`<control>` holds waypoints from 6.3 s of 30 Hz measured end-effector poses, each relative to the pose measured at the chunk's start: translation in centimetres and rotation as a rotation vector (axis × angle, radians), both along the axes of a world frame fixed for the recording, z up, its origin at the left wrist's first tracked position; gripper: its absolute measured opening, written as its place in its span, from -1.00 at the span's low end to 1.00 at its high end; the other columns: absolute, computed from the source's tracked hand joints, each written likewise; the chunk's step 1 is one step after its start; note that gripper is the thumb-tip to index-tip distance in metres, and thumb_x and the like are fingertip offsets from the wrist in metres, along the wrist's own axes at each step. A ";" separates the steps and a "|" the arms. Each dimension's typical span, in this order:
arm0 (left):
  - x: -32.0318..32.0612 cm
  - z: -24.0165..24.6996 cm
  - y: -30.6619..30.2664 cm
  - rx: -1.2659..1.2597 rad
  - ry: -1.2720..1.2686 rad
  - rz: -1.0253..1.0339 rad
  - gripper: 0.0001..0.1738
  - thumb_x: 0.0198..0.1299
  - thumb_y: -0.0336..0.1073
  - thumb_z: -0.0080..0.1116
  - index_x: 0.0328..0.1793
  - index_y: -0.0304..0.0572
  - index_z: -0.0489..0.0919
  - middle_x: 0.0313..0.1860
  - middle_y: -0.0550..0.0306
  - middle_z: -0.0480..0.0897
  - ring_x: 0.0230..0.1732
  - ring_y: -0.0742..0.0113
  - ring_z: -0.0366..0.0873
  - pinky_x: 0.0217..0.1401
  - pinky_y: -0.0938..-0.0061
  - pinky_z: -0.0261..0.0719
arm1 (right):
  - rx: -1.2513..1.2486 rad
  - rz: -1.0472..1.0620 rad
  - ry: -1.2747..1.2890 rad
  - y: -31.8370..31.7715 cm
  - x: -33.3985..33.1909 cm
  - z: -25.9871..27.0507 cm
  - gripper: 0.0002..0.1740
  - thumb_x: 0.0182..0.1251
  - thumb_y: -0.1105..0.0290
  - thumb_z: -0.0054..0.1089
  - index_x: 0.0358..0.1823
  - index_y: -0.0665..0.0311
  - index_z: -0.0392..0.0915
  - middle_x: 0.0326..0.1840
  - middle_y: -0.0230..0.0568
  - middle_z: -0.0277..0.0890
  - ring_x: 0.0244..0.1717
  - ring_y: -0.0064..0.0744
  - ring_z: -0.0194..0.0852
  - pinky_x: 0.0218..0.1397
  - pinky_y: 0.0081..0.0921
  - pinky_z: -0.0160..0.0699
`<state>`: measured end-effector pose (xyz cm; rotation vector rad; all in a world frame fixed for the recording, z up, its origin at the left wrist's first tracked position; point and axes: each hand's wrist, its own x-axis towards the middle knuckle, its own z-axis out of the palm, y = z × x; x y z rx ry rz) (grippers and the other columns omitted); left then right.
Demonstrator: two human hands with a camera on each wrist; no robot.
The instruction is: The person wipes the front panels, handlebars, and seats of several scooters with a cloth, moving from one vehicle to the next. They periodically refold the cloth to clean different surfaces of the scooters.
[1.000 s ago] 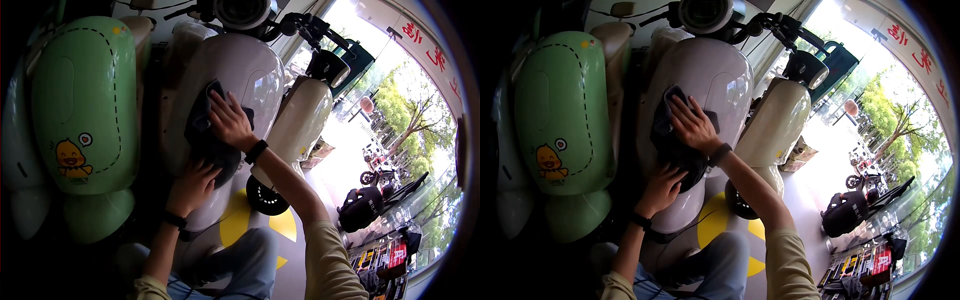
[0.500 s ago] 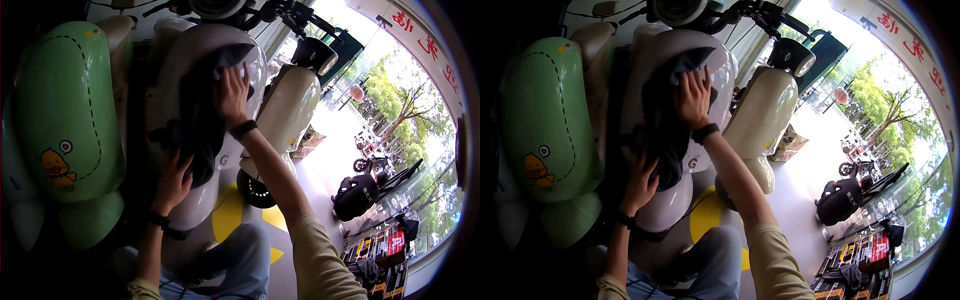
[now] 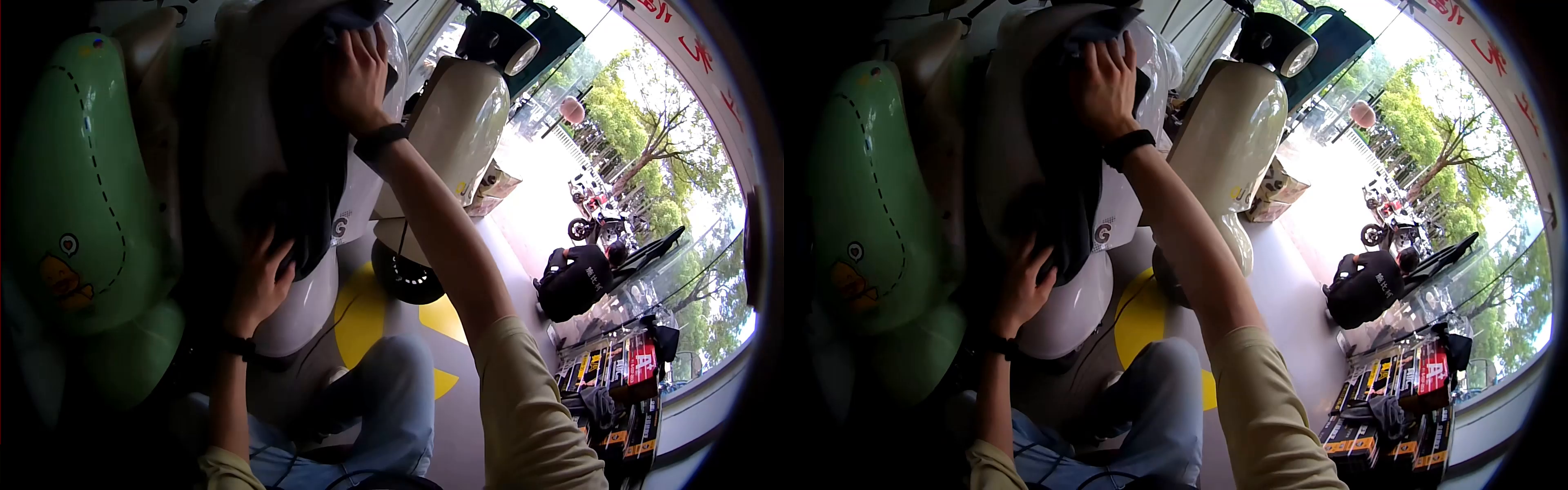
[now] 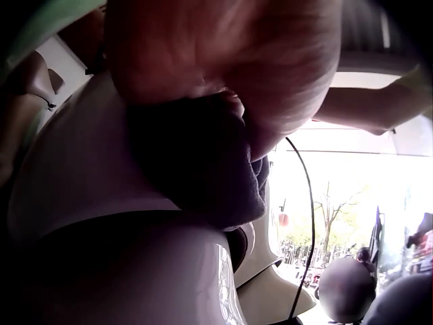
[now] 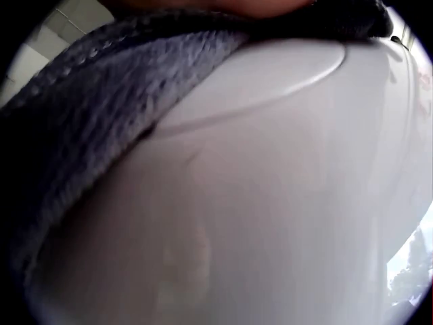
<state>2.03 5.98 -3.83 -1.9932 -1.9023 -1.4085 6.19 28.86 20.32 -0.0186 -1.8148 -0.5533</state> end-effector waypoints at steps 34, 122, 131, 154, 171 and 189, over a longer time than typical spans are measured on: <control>2.0 -1.8 0.7 -0.016 0.361 -0.012 -0.66 0.08 -0.51 0.09 -0.07 -0.10 0.77 0.22 0.18 0.67 0.38 0.26 0.48 0.71 -0.03 0.01 | -0.770 -0.105 0.122 -5.3 11.5 -28.8 -0.67 0.27 0.58 0.16 0.08 0.40 0.53 0.14 0.08 0.52 0.26 0.17 0.44 0.39 -0.08 0.36; -21.5 4.0 -17.4 0.383 0.200 0.977 -0.32 0.40 -0.05 0.03 0.60 -0.06 0.31 0.59 -0.44 0.12 0.60 -0.40 0.01 0.64 -0.27 -0.20 | -0.955 0.374 -0.262 -26.9 -14.2 -27.1 -0.20 0.54 0.17 0.09 0.55 0.60 0.03 0.54 0.46 0.09 0.59 0.32 0.01 0.63 -0.05 0.00; -24.2 0.0 -20.9 0.489 -0.377 1.181 -0.27 0.55 0.02 -0.30 0.70 -0.21 0.00 0.69 -0.28 -0.01 0.67 -0.18 -0.03 0.67 0.12 -0.06 | -0.529 0.429 -0.753 -28.4 -13.8 -27.5 -0.43 0.32 0.24 0.23 0.30 0.38 0.46 0.23 0.18 0.51 0.32 0.27 0.38 0.52 0.07 0.18; -18.3 0.3 -16.1 0.183 0.495 0.879 -0.42 0.36 -0.04 0.03 0.47 -0.02 0.50 0.57 -0.39 0.21 0.62 -0.41 0.01 0.60 -0.34 -0.14 | -1.633 0.813 -0.287 -21.6 -16.6 -34.9 -0.14 0.65 -0.06 -0.33 0.69 0.26 -0.40 0.77 -0.03 -0.38 0.75 -0.15 -0.39 0.73 -0.33 -0.27; -17.8 2.0 -14.5 0.270 0.644 0.612 -0.49 0.07 -0.26 0.14 0.23 0.16 0.67 0.00 0.17 0.66 0.19 0.05 0.52 0.54 -0.12 0.19 | -1.559 0.864 -0.179 -26.3 -14.5 -26.9 -0.19 0.56 0.04 -0.17 0.60 0.48 -0.09 0.56 0.22 0.12 0.51 0.10 0.18 0.57 -0.22 0.14; -20.0 0.9 -17.1 0.377 0.266 1.071 -0.29 0.50 -0.10 -0.20 0.67 -0.29 0.07 0.63 -0.54 -0.02 0.65 -0.53 -0.21 0.61 -0.28 -0.20 | -2.685 1.124 -0.149 -23.5 -16.3 -34.0 -0.10 0.56 -0.33 -0.56 0.65 0.17 0.02 0.66 -0.15 0.10 0.62 -0.11 0.07 0.65 -0.26 0.02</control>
